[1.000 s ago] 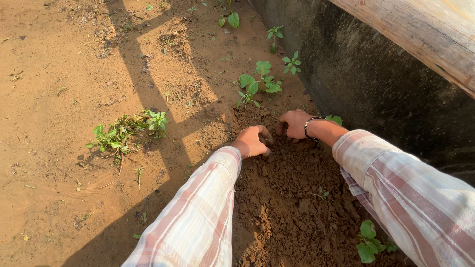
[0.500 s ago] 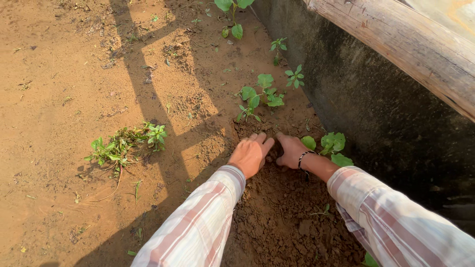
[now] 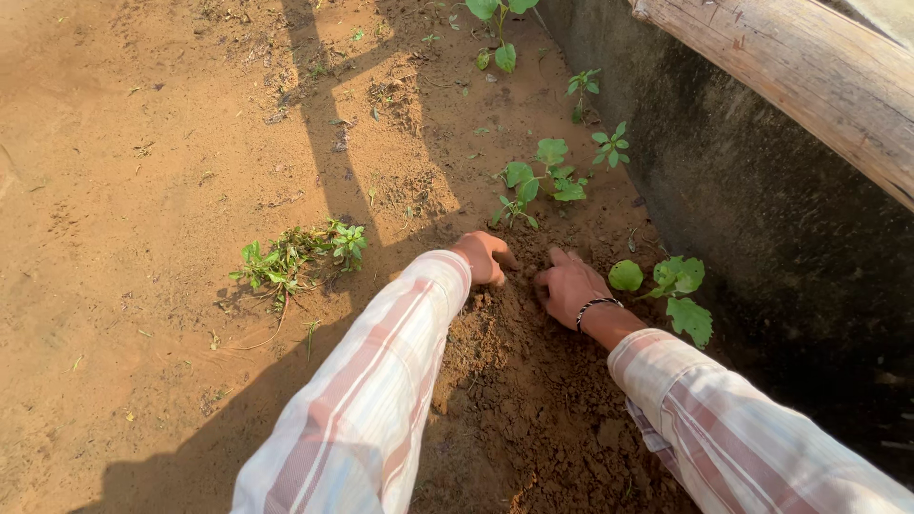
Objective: The person pulls weeds and grass from the soil around small green plants using their hands.
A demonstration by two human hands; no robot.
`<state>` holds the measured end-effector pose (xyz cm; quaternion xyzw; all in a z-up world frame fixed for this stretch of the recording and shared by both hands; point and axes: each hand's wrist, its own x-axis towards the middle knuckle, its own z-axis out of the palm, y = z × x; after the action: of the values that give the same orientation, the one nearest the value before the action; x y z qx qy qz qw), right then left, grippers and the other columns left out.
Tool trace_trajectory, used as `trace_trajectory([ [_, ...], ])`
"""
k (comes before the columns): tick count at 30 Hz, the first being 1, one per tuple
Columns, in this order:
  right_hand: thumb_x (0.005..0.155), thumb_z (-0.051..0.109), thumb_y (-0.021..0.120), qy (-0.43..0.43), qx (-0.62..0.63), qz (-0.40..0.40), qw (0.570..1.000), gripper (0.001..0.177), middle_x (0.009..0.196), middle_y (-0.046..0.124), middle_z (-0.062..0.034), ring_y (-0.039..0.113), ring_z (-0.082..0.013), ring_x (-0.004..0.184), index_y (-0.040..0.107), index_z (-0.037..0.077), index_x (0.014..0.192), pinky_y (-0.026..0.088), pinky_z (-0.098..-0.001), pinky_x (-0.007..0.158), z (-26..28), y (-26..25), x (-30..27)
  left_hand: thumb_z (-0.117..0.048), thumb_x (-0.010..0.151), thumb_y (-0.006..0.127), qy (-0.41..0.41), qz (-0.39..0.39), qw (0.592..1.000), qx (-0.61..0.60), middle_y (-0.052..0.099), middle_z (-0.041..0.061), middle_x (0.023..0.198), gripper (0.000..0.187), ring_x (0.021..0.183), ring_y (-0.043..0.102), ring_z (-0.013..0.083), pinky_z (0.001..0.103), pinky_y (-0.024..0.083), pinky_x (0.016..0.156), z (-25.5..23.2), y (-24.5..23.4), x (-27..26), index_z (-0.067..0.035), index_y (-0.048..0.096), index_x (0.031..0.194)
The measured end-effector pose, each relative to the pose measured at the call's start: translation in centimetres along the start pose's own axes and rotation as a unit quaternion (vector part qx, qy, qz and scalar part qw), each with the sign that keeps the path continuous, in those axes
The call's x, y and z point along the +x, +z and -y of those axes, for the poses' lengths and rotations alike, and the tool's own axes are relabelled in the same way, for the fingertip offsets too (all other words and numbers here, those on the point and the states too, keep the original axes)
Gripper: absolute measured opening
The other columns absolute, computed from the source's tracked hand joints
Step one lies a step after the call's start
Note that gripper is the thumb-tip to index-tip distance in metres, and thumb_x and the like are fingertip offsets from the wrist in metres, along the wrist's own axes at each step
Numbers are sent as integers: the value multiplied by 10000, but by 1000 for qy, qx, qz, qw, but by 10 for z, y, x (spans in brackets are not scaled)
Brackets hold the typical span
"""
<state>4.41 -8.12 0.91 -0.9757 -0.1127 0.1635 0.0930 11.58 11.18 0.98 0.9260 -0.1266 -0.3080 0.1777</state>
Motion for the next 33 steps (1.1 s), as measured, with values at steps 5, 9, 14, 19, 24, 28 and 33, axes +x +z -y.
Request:
trace_trajectory([
  [5, 845, 28, 673, 72, 61, -30, 995, 376, 1353, 529, -122, 553, -344, 1286, 735, 153, 1194, 502, -469, 1064, -23, -13, 11, -135, 780, 822, -1, 13, 999, -50, 785, 74, 1143, 368, 995, 740, 224, 401, 593, 917, 16, -64, 9, -134, 789, 1146],
  [9, 746, 7, 679, -33, 88, -51, 994, 662, 1394, 530, -133, 526, -377, 1299, 609, 192, 1378, 463, -482, 1090, -25, -5, 54, -115, 790, 788, 12, -161, 983, -92, 784, 65, 1092, 270, 983, 735, 214, 370, 586, 905, 23, -38, 1, -145, 796, 1058],
  [14, 769, 27, 630, -30, 79, 20, 996, 715, 1417, 493, -129, 498, -383, 1314, 523, 183, 1459, 467, -465, 1099, 19, 3, 47, -230, 934, 691, -80, -156, 981, -84, 746, 62, 1093, 179, 995, 709, 261, 416, 568, 929, 22, -24, 2, -178, 797, 1070],
  [19, 744, -18, 622, -50, 43, 69, 995, 720, 1406, 500, -159, 465, -385, 1342, 504, 68, 1449, 450, -465, 1118, 3, 18, 30, -192, 857, 775, -57, -156, 986, -32, 612, 119, 1275, 362, 1151, 627, 306, 425, 524, 983, 19, -29, 24, -189, 696, 1210],
  [24, 848, 144, 709, 72, 23, 151, 986, 556, 1341, 625, -208, 596, -381, 1267, 564, 26, 1371, 499, -484, 1073, -40, 5, 46, -73, 822, 782, -3, -227, 971, -69, 548, 137, 1318, 396, 1199, 620, 329, 412, 520, 1006, 28, -37, 31, -145, 717, 1206],
  [28, 881, 261, 807, 180, 123, -18, 976, 631, 1385, 554, -249, 535, -400, 1296, 530, 9, 1388, 476, -496, 1095, -58, 1, 62, 40, 799, 751, -64, -224, 959, -164, 488, 120, 1336, 471, 1139, 655, 324, 422, 585, 936, 20, -44, 16, -111, 682, 1239],
  [33, 801, 193, 806, 136, 237, -99, 957, 602, 1394, 472, -191, 484, -371, 1310, 597, 135, 1362, 455, -493, 1099, -44, 9, 83, -134, 778, 848, -1, -242, 962, -129, 532, 78, 1268, 518, 1189, 592, 309, 425, 511, 996, 9, -34, -10, -172, 679, 1266],
])
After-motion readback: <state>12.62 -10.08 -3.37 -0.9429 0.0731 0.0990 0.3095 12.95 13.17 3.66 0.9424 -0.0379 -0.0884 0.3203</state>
